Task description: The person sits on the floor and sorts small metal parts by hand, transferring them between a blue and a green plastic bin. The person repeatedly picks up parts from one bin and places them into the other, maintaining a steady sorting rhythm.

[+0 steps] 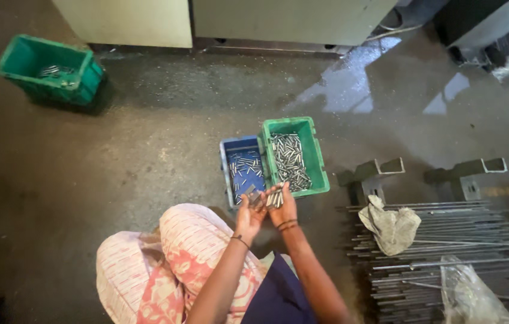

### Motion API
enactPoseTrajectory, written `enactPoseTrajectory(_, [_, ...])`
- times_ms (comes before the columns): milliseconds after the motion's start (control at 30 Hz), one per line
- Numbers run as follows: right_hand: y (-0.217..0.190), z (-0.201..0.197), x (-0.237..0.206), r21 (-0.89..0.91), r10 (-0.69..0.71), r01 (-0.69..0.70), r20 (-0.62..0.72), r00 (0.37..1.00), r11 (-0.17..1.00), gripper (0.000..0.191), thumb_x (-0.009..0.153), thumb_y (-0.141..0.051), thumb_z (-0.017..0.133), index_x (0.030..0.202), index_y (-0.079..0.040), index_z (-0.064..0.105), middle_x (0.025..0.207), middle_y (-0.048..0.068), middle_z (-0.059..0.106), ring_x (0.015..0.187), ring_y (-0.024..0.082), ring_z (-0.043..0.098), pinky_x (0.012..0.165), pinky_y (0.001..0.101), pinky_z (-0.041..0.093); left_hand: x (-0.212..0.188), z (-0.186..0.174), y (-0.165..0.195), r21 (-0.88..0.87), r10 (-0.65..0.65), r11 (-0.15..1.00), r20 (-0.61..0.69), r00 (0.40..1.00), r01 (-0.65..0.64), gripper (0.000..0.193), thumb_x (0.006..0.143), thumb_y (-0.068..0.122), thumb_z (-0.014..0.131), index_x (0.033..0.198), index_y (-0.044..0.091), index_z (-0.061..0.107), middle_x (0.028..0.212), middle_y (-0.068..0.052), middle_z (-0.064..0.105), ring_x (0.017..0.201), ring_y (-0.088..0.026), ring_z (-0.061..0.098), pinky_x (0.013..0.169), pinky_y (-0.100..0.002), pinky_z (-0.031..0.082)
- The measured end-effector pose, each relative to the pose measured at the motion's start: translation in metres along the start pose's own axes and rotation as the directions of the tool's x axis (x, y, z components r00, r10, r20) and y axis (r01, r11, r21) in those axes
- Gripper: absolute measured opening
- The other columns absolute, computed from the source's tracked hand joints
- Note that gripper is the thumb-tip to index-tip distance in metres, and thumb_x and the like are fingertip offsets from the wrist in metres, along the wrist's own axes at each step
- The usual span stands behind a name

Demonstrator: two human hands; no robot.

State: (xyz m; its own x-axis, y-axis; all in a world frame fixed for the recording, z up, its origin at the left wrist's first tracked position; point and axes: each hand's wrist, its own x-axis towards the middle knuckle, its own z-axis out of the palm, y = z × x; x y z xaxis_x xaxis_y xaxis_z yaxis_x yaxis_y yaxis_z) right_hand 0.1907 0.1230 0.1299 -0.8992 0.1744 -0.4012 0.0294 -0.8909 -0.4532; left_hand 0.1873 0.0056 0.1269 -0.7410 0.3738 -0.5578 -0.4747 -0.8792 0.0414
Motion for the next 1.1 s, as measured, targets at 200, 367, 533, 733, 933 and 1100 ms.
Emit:
enactPoseTrajectory(200, [0.043, 0.007, -0.029, -0.51, -0.354, 0.402, 0.193, 0.915, 0.761, 0.032, 0.11, -0.032, 0.054, 0.1, -0.003, 0.062, 0.093, 0.006, 0.061, 0.088, 0.014, 0.059, 0.082, 0.0291, 0.05, -0.004, 0.01, -0.005, -0.168, 0.012, 0.986, 0.05, 0.999, -0.004, 0.035, 0.104, 0.046, 0.051, 0.104, 0.013, 0.063, 0.089, -0.004, 0.069, 0.086, -0.02, 0.066, 0.089, -0.041, 0.055])
enactPoseTrajectory(367, [0.04, 0.02, -0.042, -0.507, -0.35, 0.469, 0.316, 0.882, 0.724, 0.036, 0.111, -0.033, 0.052, 0.097, -0.001, 0.06, 0.089, 0.007, 0.063, 0.086, 0.016, 0.061, 0.084, 0.0284, 0.051, -0.011, 0.013, -0.001, -0.269, 0.064, 0.963, 0.201, 0.977, -0.008, 0.037, 0.113, 0.041, 0.055, 0.101, 0.008, 0.065, 0.086, -0.004, 0.066, 0.08, -0.017, 0.064, 0.082, -0.034, 0.055])
enactPoseTrajectory(533, [0.015, 0.017, -0.044, -0.577, -0.265, 0.363, 0.25, 0.931, 0.732, 0.022, 0.105, -0.023, 0.06, 0.108, -0.001, 0.064, 0.089, 0.007, 0.065, 0.078, 0.013, 0.063, 0.072, 0.0258, 0.055, -0.02, 0.011, 0.005, -0.109, -0.112, 0.986, 0.092, 0.989, 0.122, 0.042, 0.101, 0.049, 0.05, 0.096, 0.009, 0.061, 0.083, -0.008, 0.067, 0.068, -0.017, 0.062, 0.062, -0.028, 0.054])
enactPoseTrajectory(733, [-0.015, -0.009, -0.03, -0.716, 0.023, 0.051, 0.093, 0.995, 0.696, 0.024, 0.097, -0.011, 0.066, 0.118, 0.001, 0.067, 0.094, 0.007, 0.072, 0.079, 0.014, 0.071, 0.073, 0.0285, 0.064, -0.024, -0.001, 0.014, 0.128, -0.285, 0.955, 0.159, 0.945, 0.266, 0.052, 0.101, 0.057, 0.052, 0.101, 0.006, 0.064, 0.081, -0.004, 0.067, 0.06, -0.01, 0.059, 0.041, -0.018, 0.04])
enactPoseTrajectory(933, [-0.014, -0.016, -0.029, -0.742, 0.126, -0.038, 0.064, 0.99, 0.669, 0.025, 0.099, -0.009, 0.066, 0.122, 0.002, 0.066, 0.097, 0.009, 0.072, 0.081, 0.016, 0.072, 0.073, 0.0301, 0.064, -0.021, -0.006, 0.017, 0.269, -0.294, 0.935, 0.215, 0.931, 0.233, 0.051, 0.103, 0.058, 0.054, 0.102, 0.008, 0.065, 0.078, -0.001, 0.063, 0.056, -0.007, 0.056, 0.041, -0.016, 0.038])
enactPoseTrajectory(1100, [-0.012, -0.015, -0.027, -0.744, 0.141, -0.063, 0.043, 0.989, 0.665, 0.025, 0.098, -0.008, 0.065, 0.121, 0.003, 0.065, 0.096, 0.009, 0.072, 0.08, 0.016, 0.072, 0.072, 0.0294, 0.064, -0.028, -0.004, 0.022, 0.37, -0.242, 0.911, 0.13, 0.962, 0.179, 0.046, 0.101, 0.055, 0.053, 0.101, 0.011, 0.065, 0.076, -0.002, 0.062, 0.053, -0.007, 0.053, 0.04, -0.017, 0.036])
